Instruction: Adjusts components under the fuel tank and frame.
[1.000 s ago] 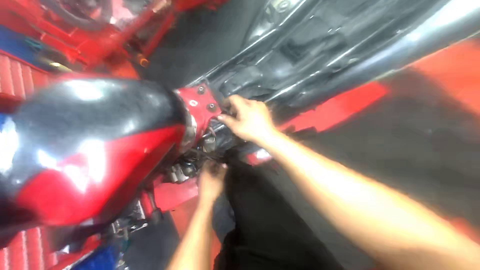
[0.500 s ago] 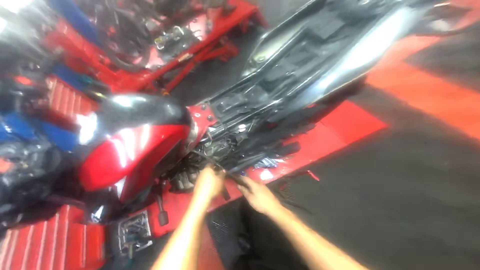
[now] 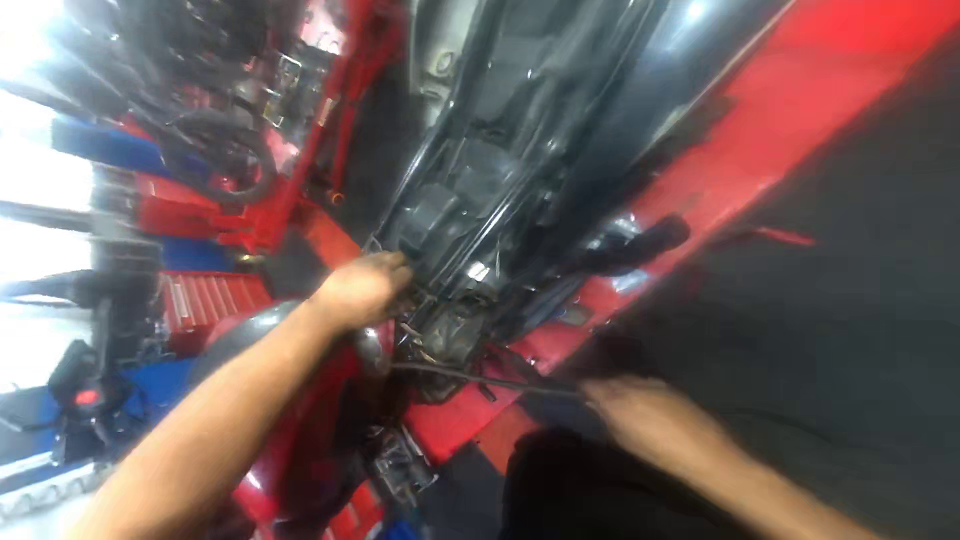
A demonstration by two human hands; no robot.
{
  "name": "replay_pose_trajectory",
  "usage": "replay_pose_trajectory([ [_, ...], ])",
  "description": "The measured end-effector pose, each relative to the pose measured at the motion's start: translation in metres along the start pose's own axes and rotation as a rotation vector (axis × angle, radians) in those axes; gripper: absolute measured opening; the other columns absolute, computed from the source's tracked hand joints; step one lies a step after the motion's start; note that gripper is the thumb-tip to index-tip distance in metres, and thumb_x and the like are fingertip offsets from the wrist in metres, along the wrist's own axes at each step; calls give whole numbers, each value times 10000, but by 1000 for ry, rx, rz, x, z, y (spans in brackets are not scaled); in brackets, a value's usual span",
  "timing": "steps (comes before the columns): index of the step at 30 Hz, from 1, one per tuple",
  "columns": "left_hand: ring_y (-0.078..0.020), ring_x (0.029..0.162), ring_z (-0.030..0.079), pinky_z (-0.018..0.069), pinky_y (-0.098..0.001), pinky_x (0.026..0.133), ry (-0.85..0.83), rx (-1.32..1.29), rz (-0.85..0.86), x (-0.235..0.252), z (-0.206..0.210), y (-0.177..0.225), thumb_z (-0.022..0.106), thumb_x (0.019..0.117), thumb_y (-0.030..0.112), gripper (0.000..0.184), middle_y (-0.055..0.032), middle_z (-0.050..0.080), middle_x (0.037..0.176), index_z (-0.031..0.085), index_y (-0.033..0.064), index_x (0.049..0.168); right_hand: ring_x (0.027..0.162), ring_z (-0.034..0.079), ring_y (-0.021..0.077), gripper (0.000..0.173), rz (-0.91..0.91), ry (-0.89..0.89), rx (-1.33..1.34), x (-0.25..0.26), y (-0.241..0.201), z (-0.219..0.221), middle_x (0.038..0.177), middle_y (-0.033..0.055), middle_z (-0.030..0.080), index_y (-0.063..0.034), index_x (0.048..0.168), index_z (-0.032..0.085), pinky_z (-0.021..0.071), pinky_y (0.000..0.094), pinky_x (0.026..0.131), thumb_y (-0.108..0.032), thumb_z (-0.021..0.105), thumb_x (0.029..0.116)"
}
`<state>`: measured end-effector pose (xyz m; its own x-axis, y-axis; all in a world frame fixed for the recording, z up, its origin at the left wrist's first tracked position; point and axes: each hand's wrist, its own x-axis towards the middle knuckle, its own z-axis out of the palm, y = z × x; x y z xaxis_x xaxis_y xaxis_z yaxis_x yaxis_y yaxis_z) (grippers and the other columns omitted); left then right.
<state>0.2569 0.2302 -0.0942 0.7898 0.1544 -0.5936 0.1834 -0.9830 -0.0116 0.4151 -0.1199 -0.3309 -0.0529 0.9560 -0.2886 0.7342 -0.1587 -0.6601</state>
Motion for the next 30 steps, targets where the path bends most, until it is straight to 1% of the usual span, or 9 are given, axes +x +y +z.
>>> replay_pose_trajectory([
  [4, -256, 1015, 673, 545, -450, 975, -8, -70, 86, 11, 3, -19, 724, 918, 472, 393, -91, 689, 973, 701, 80, 936, 882, 709, 381, 198, 41, 124, -54, 6, 10, 10, 887, 134, 727, -102, 1002, 744, 560, 608, 804, -119, 802, 814],
  [8, -210, 976, 654, 524, -443, 986, -205, -126, 107, 26, -11, -20, 726, 903, 414, 294, -37, 673, 916, 683, 130, 840, 874, 700, 381, 128, 46, 204, -34, 11, 12, 8, 872, 131, 715, -104, 946, 744, 545, 611, 787, -69, 764, 825],
  [13, -163, 920, 641, 539, -399, 881, -95, -58, 129, -20, -46, -9, 637, 840, 337, 177, 25, 638, 842, 628, 189, 744, 835, 684, 437, 225, -21, 369, 98, -7, 5, 6, 856, 160, 697, -79, 960, 765, 524, 640, 717, -129, 546, 952],
  [17, -154, 877, 622, 527, -371, 830, -28, 2, 120, -41, -55, -9, 608, 889, 318, 189, 31, 605, 811, 604, 195, 745, 990, 664, 524, 133, 203, 178, 88, -15, -14, -5, 984, 258, 706, -2, 1022, 743, 507, 687, 841, -50, 658, 932],
  [20, -159, 870, 618, 521, -373, 828, -4, -34, 131, -38, -50, -10, 614, 896, 304, 174, 23, 609, 814, 631, 181, 774, 1145, 580, 602, 213, 439, 66, 97, -11, -14, -9, 1173, 350, 642, 44, 1147, 686, 473, 747, 896, -61, 616, 975],
  [22, -155, 881, 617, 521, -364, 817, 15, -46, 121, -39, -49, -9, 620, 890, 306, 172, 25, 613, 826, 646, 181, 774, 1187, 575, 584, 232, 471, 141, 158, -14, -14, -6, 1228, 356, 622, 86, 1177, 648, 485, 717, 916, -17, 566, 985],
  [26, -166, 960, 662, 540, -387, 883, 12, -47, 120, -39, -47, -11, 614, 902, 292, 172, 7, 682, 909, 635, 171, 782, 1074, 701, 406, 263, 22, 323, 526, -19, -35, -23, 1179, 285, 686, 87, 1171, 629, 589, 524, 900, -74, 497, 1010],
  [28, -144, 853, 638, 516, -384, 879, 4, -64, 130, -38, -45, -14, 607, 918, 281, 167, 36, 642, 791, 634, 171, 796, 1145, 689, 341, 206, -213, 229, 835, -6, -66, -46, 1194, 253, 693, 55, 1141, 622, 570, 473, 999, -61, 492, 1033],
  [30, -138, 795, 607, 503, -376, 846, -9, -49, 134, -36, -44, -13, 597, 918, 285, 167, 50, 594, 730, 623, 175, 795, 1219, 643, 371, 196, -418, 107, 965, 8, -88, -53, 1230, 258, 668, 37, 1163, 615, 520, 493, 1061, -41, 484, 1040],
])
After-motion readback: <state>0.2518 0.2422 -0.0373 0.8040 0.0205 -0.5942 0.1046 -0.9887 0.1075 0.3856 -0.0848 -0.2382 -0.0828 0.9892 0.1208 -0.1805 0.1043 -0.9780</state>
